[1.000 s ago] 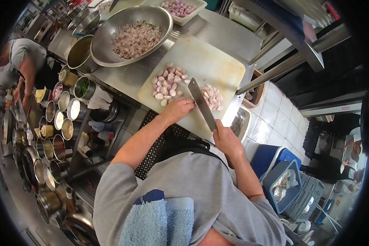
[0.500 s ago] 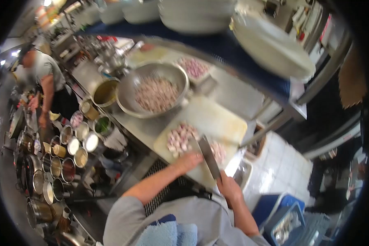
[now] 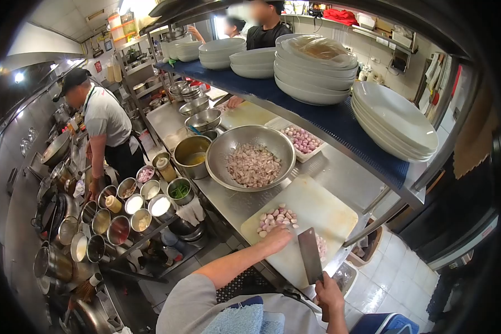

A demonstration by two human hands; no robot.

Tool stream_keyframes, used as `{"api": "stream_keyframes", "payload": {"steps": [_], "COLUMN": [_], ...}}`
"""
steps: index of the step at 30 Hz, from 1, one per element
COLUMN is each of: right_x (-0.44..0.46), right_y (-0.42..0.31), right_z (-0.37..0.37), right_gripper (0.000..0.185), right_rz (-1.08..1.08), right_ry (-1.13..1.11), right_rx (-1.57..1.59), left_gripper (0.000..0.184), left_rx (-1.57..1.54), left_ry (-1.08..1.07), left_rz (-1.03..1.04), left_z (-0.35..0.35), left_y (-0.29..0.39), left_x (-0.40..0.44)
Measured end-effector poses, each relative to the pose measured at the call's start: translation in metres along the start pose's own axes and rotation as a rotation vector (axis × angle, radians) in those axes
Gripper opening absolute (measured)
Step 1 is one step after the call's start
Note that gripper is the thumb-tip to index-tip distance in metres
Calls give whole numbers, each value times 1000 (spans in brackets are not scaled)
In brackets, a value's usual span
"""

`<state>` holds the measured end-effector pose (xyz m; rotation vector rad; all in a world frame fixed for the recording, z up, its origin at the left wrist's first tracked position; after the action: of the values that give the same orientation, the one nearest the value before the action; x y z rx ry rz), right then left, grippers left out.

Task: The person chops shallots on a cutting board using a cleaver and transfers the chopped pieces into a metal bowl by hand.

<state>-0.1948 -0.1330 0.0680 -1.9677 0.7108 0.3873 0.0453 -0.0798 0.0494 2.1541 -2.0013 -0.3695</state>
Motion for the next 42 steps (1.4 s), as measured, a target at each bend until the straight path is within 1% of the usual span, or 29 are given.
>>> {"api": "stream_keyframes", "payload": {"steps": [1, 2, 4, 5, 8, 9, 10, 12, 14, 15, 18, 21, 24, 25, 26, 28, 29, 32, 34, 36, 39, 42], "right_x": [-3, -6, -6, -2, 3, -1, -6, -9, -10, -9, -18, -26, -9, -4, -5, -24, -26, -2, -12, -18, -11, -9], "right_y": [-3, -5, -9, -8, -5, -12, -22, -36, -41, -45, -43, -47, -35, -38, -33, -58, -56, -30, -46, -54, -44, -44], "right_z": [-3, -2, -2, -2, 6, 8, 9, 12, 15, 16, 15, 15, 25, 27, 24, 13, 15, 29, 19, 16, 24, 22], "right_gripper": [25, 24, 23, 23, 25, 25, 26, 26, 24, 23, 22, 20, 20, 20, 20, 20, 21, 22, 21, 21, 21, 23], "right_rz": [-2, 5, 8, -27, -113, -131, -146, -137, -106, -135, -158, -163, -129, -177, -163, -142, -172, -169, -163, -161, -195, -99], "right_ry": [7, -3, -19, 14, 100, 116, 134, 89, 64, 53, 38, 28, 28, 28, 34, 42, 35, 50, 68, 60, 67, 63], "right_rx": [46, 51, 60, -9, -183, -218, -255, -270, -277, -287, -299, -330, -330, -378, -355, -298, -299, -284, -302, -290, -307, -332], "left_gripper": [8, 8, 10, 11, 14, 14, 14, 13, 13, 13, 15, 15, 17, 15, 15, 13, 12, 11, 10, 10, 9, 8], "left_rx": [-53, -107, -239, -298, -377, -420, -412, -398, -359, -339, -287, -319, -307, -330, -316, -284, -286, -313, -329, -327, -301, -312], "left_ry": [-46, -92, -125, -139, 21, 42, 36, 23, -26, -61, -126, -194, -188, -183, -173, -162, -158, -138, -101, -119, -97, -70], "left_rz": [11, 24, -13, -33, 29, 22, 23, 26, 47, 77, 53, -61, -14, -16, -7, 4, 14, 40, 41, 15, 20, 18], "left_z": [6, 12, 19, 23, 31, 15, 15, 17, 20, 22, 21, 13, 7, 7, 8, 9, 7, 6, 7, 16, 9, 0], "left_y": [4, 9, 27, 31, 34, 39, 38, 39, 36, 39, 39, 39, 43, 42, 42, 41, 38, 42, 39, 35, 38, 43], "left_x": [2, 4, 3, 2, 3, -1, -1, -1, 1, 5, 12, 9, 8, 8, 10, 8, 8, 7, 6, 7, 6, 3]}}
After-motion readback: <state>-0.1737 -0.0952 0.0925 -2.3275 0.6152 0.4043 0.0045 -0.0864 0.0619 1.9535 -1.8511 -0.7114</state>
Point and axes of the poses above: each hand's wrist, its own x-axis towards the middle knuckle, its own z-axis out of the palm, y = z × x, the point moved 9 cm from there along x, towards the middle knuckle, and after that the axes turned 15 degrees about -y, right-handed, at the moved point
